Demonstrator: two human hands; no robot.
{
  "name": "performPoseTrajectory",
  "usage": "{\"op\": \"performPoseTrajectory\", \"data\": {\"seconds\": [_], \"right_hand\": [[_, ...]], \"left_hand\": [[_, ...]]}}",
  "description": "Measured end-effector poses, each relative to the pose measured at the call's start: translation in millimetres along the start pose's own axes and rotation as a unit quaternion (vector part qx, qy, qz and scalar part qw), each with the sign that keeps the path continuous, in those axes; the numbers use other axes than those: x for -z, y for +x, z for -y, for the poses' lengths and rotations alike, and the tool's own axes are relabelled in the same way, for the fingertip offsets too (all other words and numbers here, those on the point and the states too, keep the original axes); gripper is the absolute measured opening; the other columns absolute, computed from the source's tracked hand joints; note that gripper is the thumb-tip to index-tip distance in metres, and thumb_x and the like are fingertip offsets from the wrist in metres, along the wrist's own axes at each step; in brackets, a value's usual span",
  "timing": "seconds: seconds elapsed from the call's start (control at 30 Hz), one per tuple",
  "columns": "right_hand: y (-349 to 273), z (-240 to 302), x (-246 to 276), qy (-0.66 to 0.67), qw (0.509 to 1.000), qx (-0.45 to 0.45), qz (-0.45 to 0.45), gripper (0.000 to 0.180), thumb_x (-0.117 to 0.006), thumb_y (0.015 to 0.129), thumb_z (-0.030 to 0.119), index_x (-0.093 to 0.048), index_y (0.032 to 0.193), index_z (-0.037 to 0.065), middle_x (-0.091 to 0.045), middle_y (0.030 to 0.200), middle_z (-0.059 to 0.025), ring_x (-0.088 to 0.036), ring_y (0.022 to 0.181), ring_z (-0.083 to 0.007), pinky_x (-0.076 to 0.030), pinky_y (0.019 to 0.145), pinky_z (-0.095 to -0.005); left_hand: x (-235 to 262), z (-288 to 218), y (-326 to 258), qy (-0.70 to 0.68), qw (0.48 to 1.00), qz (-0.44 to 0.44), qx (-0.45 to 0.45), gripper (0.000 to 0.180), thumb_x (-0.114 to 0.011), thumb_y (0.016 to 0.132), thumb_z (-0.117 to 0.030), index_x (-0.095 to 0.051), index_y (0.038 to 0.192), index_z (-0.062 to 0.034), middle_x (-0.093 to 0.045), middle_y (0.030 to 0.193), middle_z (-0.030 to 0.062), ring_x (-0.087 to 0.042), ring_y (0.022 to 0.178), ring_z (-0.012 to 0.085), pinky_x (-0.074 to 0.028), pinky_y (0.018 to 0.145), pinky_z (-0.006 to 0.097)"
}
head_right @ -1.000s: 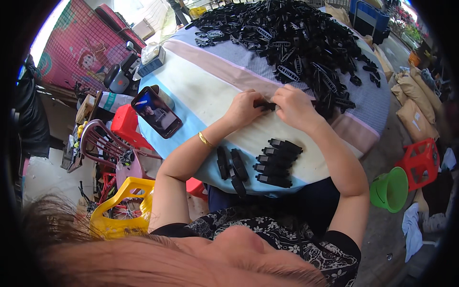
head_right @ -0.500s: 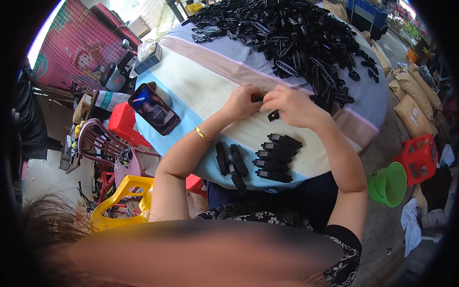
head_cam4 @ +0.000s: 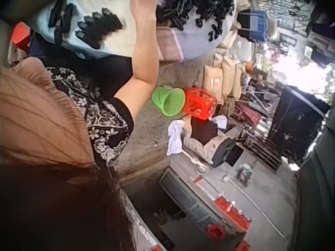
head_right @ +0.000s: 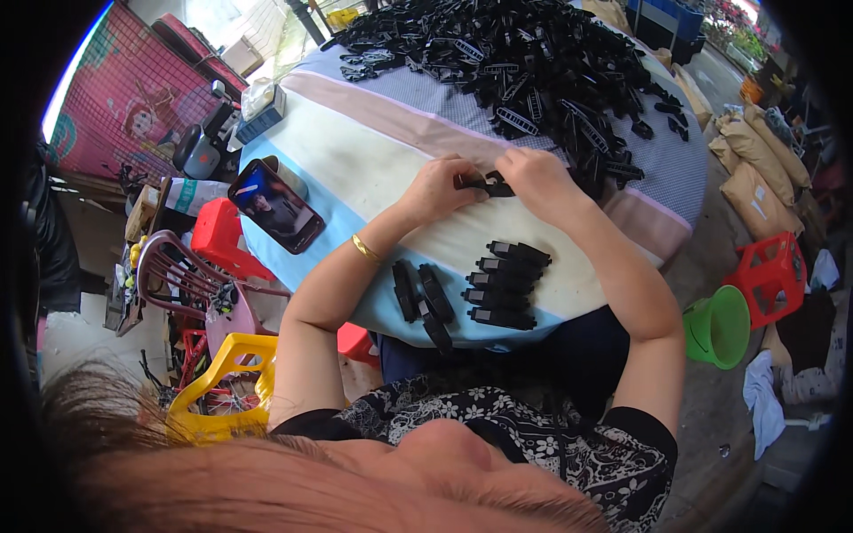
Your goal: The recorder is sorting and stacking black hair claw clips on a cluttered table.
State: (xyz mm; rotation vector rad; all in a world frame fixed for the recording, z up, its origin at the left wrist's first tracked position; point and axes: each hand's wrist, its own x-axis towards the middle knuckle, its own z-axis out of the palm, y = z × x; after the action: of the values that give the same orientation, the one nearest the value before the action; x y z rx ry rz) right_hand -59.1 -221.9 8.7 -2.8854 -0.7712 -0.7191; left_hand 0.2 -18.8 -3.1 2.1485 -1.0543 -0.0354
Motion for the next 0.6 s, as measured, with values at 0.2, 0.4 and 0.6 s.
{"op": "performPoseTrajectory", "data": {"seconds": [0.2, 0.4, 0.6], "right_hand": [[6.0, 1.8, 15.6, 0.388, 0.904, -0.154, 0.092, 0.018, -0.063, 0.069, 0.001, -0.059, 0.086, -0.002, -0.063, 0.071, -0.0152, -0.063, 0.065, -0.0229, -0.049, 0.063, -0.0312], [5.3, 7.0, 7.2, 0.393, 0.904, -0.161, 0.057, 0.018, -0.061, 0.067, -0.004, -0.060, 0.085, -0.002, -0.064, 0.074, -0.0167, -0.064, 0.068, -0.0238, -0.049, 0.063, -0.0312], [-3.1, 15.1, 31.5, 0.206, 0.969, -0.126, 0.055, 0.015, -0.061, 0.065, -0.002, -0.062, 0.080, -0.001, -0.063, 0.079, -0.0144, -0.061, 0.075, -0.0308, -0.049, 0.066, -0.0364]], "left_hand": [[0.6, 0.6, -1.8, -0.012, 1.000, -0.009, 0.000, 0.023, -0.073, 0.066, -0.015, -0.066, 0.082, -0.0013, -0.060, 0.078, 0.0118, -0.059, 0.067, 0.0237, -0.048, 0.065, 0.033], [-1.5, 2.3, -0.3, -0.005, 1.000, -0.012, 0.001, 0.023, -0.073, 0.065, -0.014, -0.066, 0.083, -0.0014, -0.060, 0.078, 0.0119, -0.059, 0.068, 0.0239, -0.048, 0.065, 0.033], [0.4, 1.1, -2.2, -0.011, 1.000, -0.005, 0.020, 0.023, -0.072, 0.064, -0.016, -0.066, 0.082, -0.0022, -0.060, 0.079, 0.0125, -0.059, 0.071, 0.0264, -0.048, 0.067, 0.035]]}}
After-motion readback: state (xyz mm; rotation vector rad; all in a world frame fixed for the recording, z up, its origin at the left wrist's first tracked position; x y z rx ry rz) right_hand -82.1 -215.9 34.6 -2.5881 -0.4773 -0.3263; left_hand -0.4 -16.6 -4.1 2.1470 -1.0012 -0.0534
